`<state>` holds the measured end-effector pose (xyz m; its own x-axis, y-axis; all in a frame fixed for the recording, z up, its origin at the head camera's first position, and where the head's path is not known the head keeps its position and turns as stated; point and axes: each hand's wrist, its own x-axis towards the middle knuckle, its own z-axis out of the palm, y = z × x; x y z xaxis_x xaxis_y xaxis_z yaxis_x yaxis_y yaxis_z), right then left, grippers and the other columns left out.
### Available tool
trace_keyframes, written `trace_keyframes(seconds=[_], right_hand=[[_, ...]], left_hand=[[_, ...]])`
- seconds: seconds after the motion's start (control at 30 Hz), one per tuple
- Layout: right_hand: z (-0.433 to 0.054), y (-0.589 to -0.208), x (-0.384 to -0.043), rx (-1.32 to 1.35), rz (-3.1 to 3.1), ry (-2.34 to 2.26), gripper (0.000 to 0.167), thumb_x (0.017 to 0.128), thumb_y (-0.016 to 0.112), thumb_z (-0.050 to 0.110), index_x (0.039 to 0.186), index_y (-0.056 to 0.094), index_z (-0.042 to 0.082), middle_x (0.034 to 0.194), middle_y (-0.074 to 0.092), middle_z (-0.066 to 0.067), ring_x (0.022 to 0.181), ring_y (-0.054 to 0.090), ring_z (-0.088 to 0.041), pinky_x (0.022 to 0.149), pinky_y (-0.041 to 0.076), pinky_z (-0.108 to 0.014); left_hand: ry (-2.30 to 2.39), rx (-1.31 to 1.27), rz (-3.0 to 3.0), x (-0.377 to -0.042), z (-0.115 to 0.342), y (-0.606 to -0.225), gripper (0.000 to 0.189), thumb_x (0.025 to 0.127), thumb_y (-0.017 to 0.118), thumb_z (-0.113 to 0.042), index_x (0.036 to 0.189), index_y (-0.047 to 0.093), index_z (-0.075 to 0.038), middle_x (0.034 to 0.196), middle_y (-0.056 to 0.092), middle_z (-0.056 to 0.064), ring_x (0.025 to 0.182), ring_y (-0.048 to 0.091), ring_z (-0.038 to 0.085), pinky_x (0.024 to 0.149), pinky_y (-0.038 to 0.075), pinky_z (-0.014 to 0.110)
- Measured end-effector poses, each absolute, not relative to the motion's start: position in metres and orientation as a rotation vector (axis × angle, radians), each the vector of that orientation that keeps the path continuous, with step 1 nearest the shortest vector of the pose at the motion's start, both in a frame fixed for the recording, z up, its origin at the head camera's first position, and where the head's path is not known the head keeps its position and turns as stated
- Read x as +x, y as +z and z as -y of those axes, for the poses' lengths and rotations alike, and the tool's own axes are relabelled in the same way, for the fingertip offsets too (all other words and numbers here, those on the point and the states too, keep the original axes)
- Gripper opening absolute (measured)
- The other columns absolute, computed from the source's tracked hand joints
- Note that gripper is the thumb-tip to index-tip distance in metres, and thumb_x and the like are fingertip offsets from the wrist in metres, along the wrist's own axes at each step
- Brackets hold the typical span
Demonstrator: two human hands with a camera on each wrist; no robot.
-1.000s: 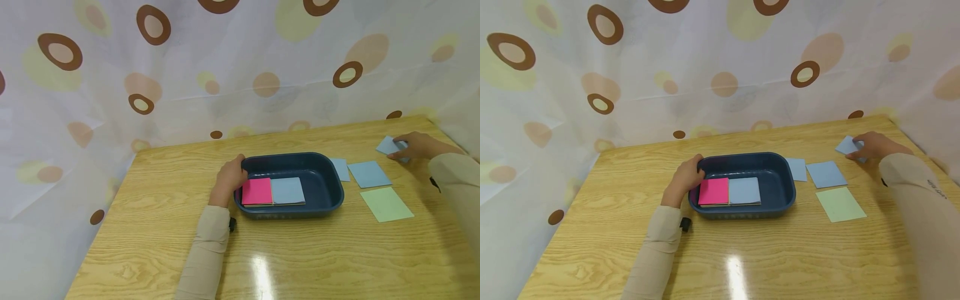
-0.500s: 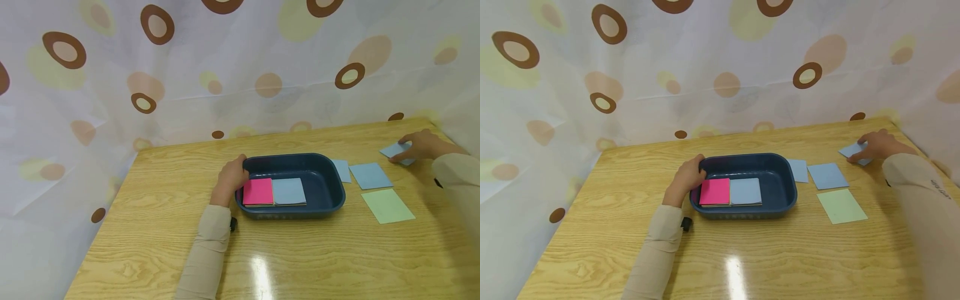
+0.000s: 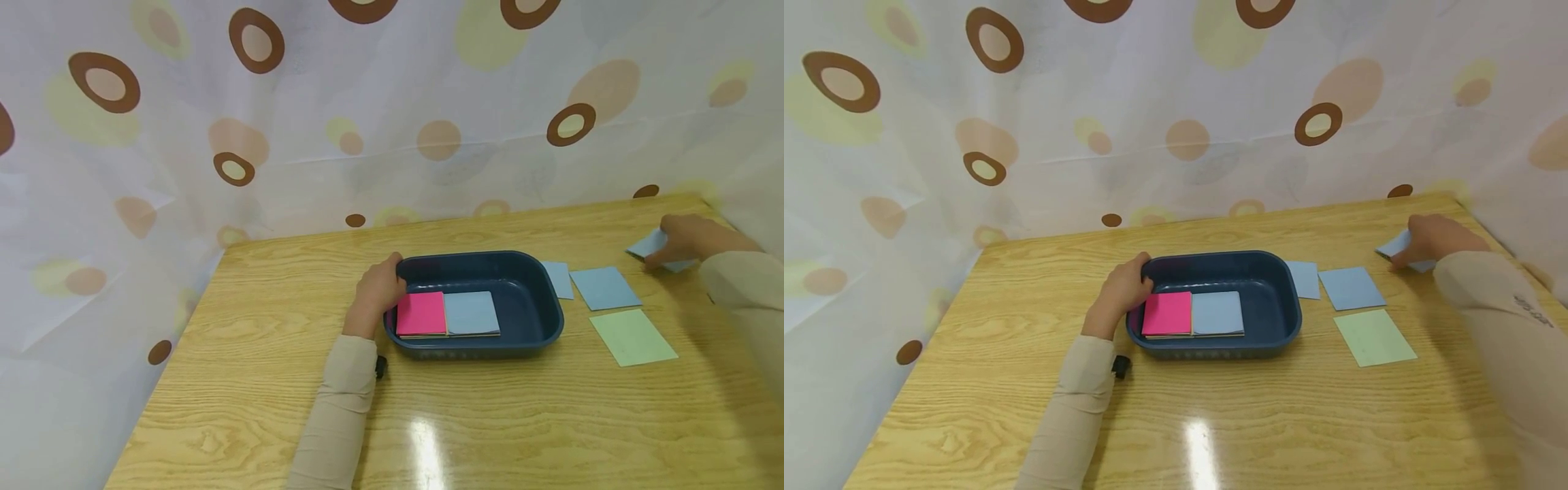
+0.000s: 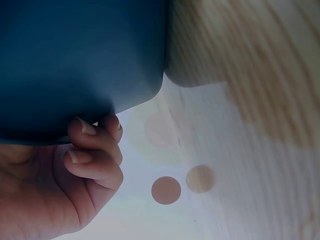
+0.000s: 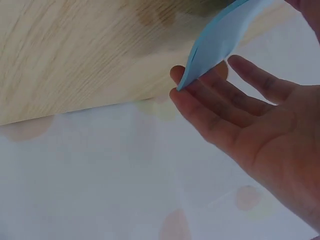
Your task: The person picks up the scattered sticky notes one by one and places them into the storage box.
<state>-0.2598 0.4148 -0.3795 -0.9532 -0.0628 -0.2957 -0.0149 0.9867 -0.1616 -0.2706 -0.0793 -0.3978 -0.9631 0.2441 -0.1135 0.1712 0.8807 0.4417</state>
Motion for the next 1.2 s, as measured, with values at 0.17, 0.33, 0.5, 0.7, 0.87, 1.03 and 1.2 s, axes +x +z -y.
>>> trace_keyframes(seconds=[0.17,0.33,0.5,0.7,0.87,1.03,1.2], right_hand=[[-0.393,-0.366,-0.263,-0.178,-2.927,-0.211,0.066,0.081,0.072,0.029,0.108,0.04,-0.023,0.093,0.054,-0.036,0.077,0.056,-0.039,0.069,0.046,-0.052],[-0.348,-0.34,-0.264,-0.316,-3.015,-0.23,0.076,0.079,0.075,0.028,0.122,0.038,-0.023,0.102,0.054,-0.038,0.082,0.058,-0.039,0.07,0.048,-0.052],[-0.29,-0.318,-0.255,-0.452,-3.037,-0.316,0.08,0.078,0.078,0.035,0.129,0.042,-0.014,0.117,0.052,-0.035,0.091,0.057,-0.039,0.072,0.049,-0.051],[-0.225,-0.308,-0.241,-0.704,-2.941,-0.391,0.081,0.075,0.081,0.034,0.133,0.045,-0.01,0.129,0.051,-0.027,0.107,0.054,-0.038,0.086,0.046,-0.051],[-0.181,-0.308,-0.234,-0.789,-2.791,-0.306,0.082,0.075,0.082,0.032,0.135,0.044,-0.01,0.133,0.05,-0.025,0.114,0.051,-0.036,0.095,0.042,-0.052],[-0.143,-0.316,-0.233,-0.803,-2.654,-0.114,0.077,0.076,0.081,0.025,0.134,0.044,-0.011,0.129,0.052,-0.024,0.111,0.053,-0.033,0.094,0.043,-0.048],[-0.119,-0.328,-0.237,-0.83,-2.563,0.08,0.065,0.077,0.081,0.021,0.125,0.052,-0.011,0.117,0.057,-0.021,0.102,0.058,-0.03,0.088,0.049,-0.043]], left_hand=[[0.662,0.316,-2.886,-0.271,0.08,-0.399,0.047,0.093,0.052,-0.011,0.139,0.046,-0.011,0.101,0.066,0.014,0.07,0.054,0.024,0.059,0.043,0.034],[0.665,0.312,-2.886,-0.272,0.082,-0.399,0.047,0.093,0.052,-0.011,0.139,0.046,-0.011,0.104,0.066,0.015,0.072,0.055,0.024,0.061,0.044,0.035],[0.668,0.305,-2.884,-0.272,0.084,-0.399,0.046,0.093,0.053,-0.011,0.139,0.046,-0.011,0.098,0.066,0.014,0.069,0.054,0.024,0.058,0.042,0.035],[0.659,0.303,-2.888,-0.272,0.086,-0.399,0.046,0.093,0.053,-0.011,0.138,0.047,-0.012,0.1,0.066,0.014,0.071,0.055,0.024,0.06,0.044,0.036],[0.666,0.306,-2.883,-0.272,0.084,-0.399,0.047,0.092,0.054,-0.011,0.139,0.047,-0.012,0.105,0.067,0.014,0.074,0.057,0.025,0.063,0.046,0.037],[0.653,0.306,-2.883,-0.273,0.081,-0.399,0.047,0.093,0.053,-0.012,0.139,0.047,-0.013,0.113,0.065,0.014,0.079,0.058,0.025,0.067,0.048,0.039],[0.651,0.304,-2.883,-0.273,0.08,-0.398,0.047,0.093,0.052,-0.011,0.14,0.046,-0.014,0.113,0.065,0.014,0.079,0.057,0.025,0.067,0.048,0.039]])
